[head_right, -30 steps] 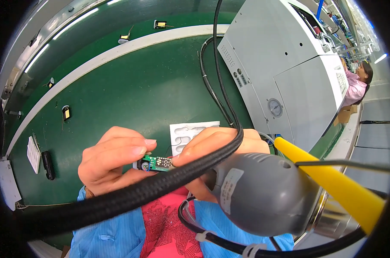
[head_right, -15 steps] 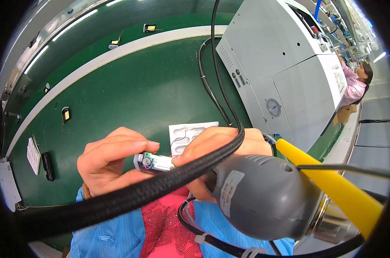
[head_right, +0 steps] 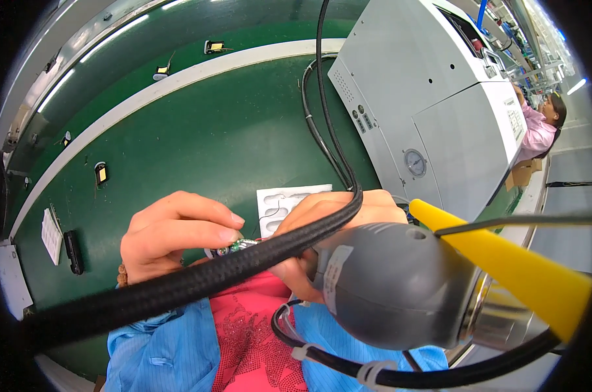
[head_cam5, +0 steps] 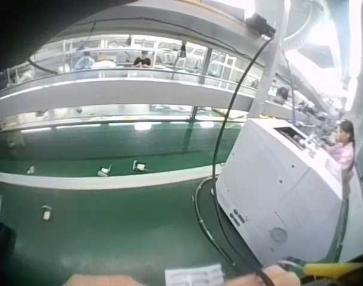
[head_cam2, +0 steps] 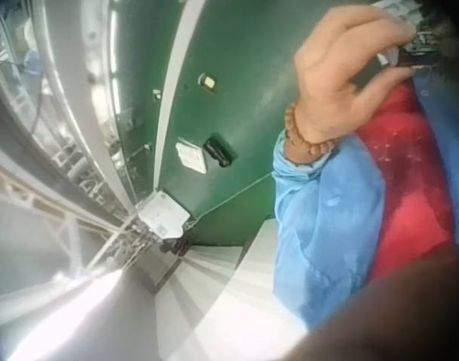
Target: The person assembles small circuit boards into plastic housings using an electric screwdriver.
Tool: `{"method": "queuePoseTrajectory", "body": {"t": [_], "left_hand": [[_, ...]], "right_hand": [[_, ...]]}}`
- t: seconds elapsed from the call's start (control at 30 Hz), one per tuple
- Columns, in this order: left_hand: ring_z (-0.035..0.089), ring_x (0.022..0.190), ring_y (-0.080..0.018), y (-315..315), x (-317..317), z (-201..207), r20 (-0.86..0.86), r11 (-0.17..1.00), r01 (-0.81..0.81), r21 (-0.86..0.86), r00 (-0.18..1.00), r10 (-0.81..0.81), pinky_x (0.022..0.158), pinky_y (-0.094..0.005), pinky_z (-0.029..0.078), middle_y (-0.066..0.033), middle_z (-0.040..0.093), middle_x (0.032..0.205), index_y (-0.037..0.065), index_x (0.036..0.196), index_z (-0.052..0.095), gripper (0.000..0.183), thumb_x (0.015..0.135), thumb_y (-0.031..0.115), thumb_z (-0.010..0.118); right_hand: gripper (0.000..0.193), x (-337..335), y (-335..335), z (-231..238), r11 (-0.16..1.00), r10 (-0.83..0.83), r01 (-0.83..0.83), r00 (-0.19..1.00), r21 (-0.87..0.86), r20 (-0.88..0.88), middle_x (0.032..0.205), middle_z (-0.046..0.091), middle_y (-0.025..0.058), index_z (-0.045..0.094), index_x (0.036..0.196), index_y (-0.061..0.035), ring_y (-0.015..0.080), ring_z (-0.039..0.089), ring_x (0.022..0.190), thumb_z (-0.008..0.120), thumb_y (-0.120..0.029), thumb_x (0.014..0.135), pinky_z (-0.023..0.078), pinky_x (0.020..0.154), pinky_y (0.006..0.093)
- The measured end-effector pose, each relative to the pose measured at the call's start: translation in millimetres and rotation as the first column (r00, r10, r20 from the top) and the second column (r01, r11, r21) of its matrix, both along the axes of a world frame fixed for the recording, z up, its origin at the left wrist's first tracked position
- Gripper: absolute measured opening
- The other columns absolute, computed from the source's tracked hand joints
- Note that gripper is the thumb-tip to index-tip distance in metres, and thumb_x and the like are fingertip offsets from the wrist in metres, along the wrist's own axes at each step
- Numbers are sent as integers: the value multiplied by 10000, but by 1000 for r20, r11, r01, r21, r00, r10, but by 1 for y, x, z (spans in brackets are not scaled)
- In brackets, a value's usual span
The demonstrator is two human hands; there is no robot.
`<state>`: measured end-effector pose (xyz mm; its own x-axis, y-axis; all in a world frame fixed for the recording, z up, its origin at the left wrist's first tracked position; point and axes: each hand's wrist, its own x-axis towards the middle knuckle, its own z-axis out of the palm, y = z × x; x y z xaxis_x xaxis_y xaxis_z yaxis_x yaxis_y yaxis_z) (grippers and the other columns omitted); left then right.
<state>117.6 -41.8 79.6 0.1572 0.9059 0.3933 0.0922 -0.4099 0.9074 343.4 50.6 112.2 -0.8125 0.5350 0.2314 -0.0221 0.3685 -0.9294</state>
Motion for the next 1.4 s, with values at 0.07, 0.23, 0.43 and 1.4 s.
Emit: {"method": "queuePoseTrajectory", "body": {"t": [0.07, 0.23, 0.43, 1.4], "left_hand": [[664, 890, -274, 1, -1, 5, -47, 1000, -3, -6, 999, 3, 757, -336, 552, -171, 652, 1027, -5, 1050, 680, 370, 691, -44, 759], [657, 865, -268, 4, -4, 9, -113, 999, 50, 14, 992, -48, 729, -328, 552, -171, 642, 1021, -15, 1023, 671, 351, 690, -16, 782], [655, 837, -236, 5, -4, 5, -14, 992, 107, -72, 994, -108, 692, -307, 548, -182, 635, 1035, -45, 1048, 647, 384, 697, -13, 798], [665, 900, -250, 25, 55, -122, -251, 936, -332, -116, 922, 296, 755, -327, 546, -111, 669, 996, 22, 891, 679, 216, 706, -84, 714]], "right_hand": [[199, 0, 1, -1, 1000, 22, -22, 1000, -14, -1, 724, 679, 128, 685, 841, 21, 202, 660, 616, 778, 18, 666, 542, 550, 265], [206, -1, 4, -3, 997, 46, -42, 997, 59, -69, 735, 675, 123, 684, 850, 21, 195, 652, 612, 784, 11, 670, 532, 544, 263], [205, -7, 3, -4, 1000, -2, 6, 993, 29, -121, 732, 667, 131, 679, 857, 25, 192, 639, 604, 784, 13, 682, 515, 527, 260], [431, 18, 8, 1, 990, -70, 1, 876, -143, -476, 656, 527, -17, 461, 936, -96, 79, 544, 497, 699, -444, 850, 472, 471, 211]]}}
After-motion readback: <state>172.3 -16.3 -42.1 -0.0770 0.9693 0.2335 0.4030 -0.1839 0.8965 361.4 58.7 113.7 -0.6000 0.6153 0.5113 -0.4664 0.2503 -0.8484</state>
